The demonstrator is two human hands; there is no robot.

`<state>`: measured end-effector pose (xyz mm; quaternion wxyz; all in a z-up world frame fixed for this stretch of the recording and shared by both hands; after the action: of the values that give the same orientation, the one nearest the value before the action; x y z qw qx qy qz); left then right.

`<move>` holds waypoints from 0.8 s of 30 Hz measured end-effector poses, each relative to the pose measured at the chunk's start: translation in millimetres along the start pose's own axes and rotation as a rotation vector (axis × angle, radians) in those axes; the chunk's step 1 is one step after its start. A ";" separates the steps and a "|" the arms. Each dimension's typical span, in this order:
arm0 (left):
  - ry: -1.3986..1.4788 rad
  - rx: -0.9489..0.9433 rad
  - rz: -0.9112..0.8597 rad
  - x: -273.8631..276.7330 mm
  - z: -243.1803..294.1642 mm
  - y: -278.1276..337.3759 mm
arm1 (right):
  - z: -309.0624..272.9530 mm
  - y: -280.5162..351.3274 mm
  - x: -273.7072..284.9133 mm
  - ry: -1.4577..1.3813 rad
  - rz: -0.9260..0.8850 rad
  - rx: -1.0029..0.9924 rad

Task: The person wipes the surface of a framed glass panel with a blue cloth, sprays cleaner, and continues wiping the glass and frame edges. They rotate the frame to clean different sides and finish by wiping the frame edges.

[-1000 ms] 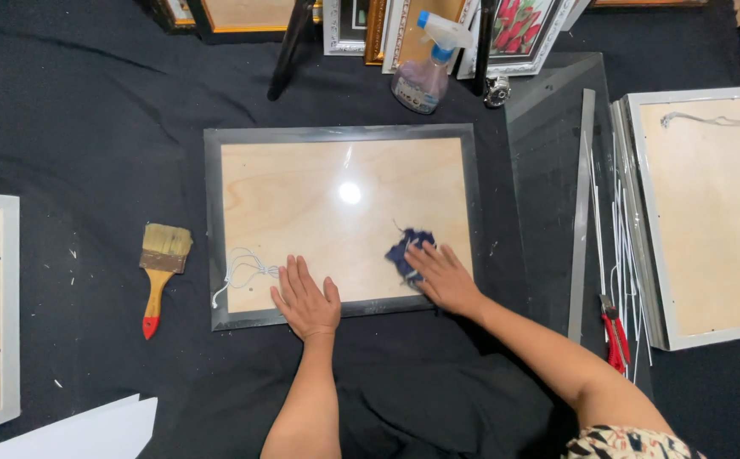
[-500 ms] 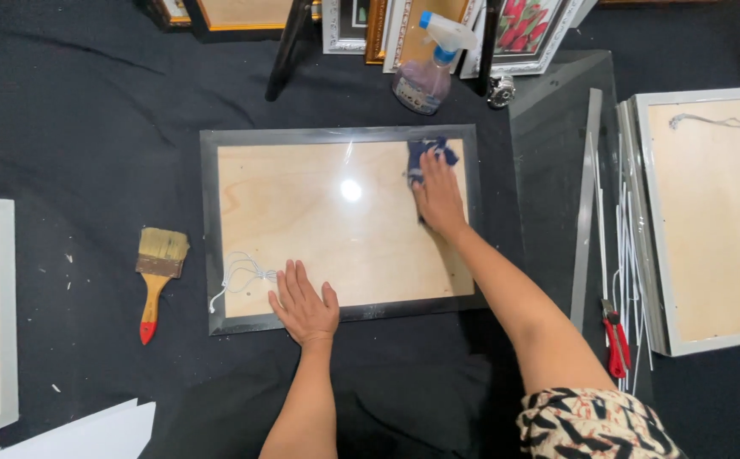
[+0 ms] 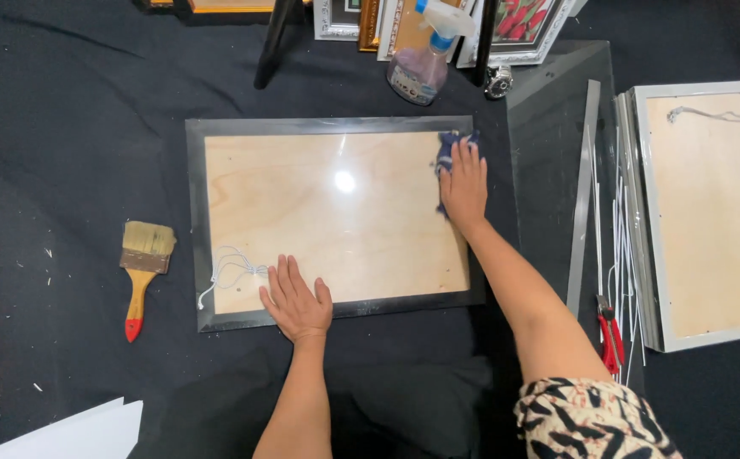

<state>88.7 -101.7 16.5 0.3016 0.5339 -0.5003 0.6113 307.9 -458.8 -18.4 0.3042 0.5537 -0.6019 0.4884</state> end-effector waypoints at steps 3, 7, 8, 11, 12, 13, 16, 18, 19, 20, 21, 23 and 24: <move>0.003 0.003 0.008 1.0 0.1 -1.0 | 31.4 -64.1 -24.6 -0.038 0.071 -0.098; 0.007 0.007 0.016 1.2 -0.2 -2.6 | 34.0 -58.5 -20.3 -0.056 0.054 -0.129; 0.005 0.003 0.019 1.0 0.5 -2.6 | 24.0 -47.2 -12.7 -0.097 -0.002 -0.094; 0.013 0.002 0.033 1.4 -1.0 -0.3 | 3.7 15.9 13.7 -0.161 -0.078 -0.075; 0.020 0.005 0.044 1.6 -1.3 -0.6 | -0.2 40.2 21.8 -0.188 -0.098 -0.089; 0.023 0.005 0.049 5.1 -0.8 -0.4 | -2.9 54.0 29.6 -0.186 -0.093 -0.088; 0.003 0.002 0.050 6.6 1.0 -5.5 | -0.6 68.0 32.4 -0.261 -0.134 -0.135; -0.006 0.003 0.060 5.3 -0.1 -1.5 | 3.3 52.9 26.0 -0.180 -0.134 -0.086; -0.010 0.006 0.056 5.3 -0.3 -1.7 | 11.4 31.6 16.0 -0.182 -0.139 -0.083; -0.015 0.002 0.057 5.5 0.4 -2.1 | 20.6 10.0 8.5 -0.179 -0.114 -0.091; -0.020 -0.003 0.058 5.5 1.2 -2.4 | 30.0 -11.4 0.7 -0.176 -0.089 -0.100; -0.023 -0.001 0.061 5.6 0.4 -1.9 | 41.7 -44.6 -17.1 -0.167 -0.075 -0.117; -0.023 -0.003 0.068 6.3 0.7 -1.8 | 48.9 -61.5 -24.2 -0.157 -0.056 -0.135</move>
<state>89.1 -102.8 23.0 0.2757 0.5231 -0.5223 0.6144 380.6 -489.4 -41.5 0.3063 0.5851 -0.6399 0.3930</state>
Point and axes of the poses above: each hand's wrist, its own y-axis away from the middle knuckle, its own x-axis out of the back of the hand, z = x × y, the point moved 10 cm from there along -y, towards the middle knuckle, and after that the axes turned 14 degrees about -y, right-handed, at the moved point
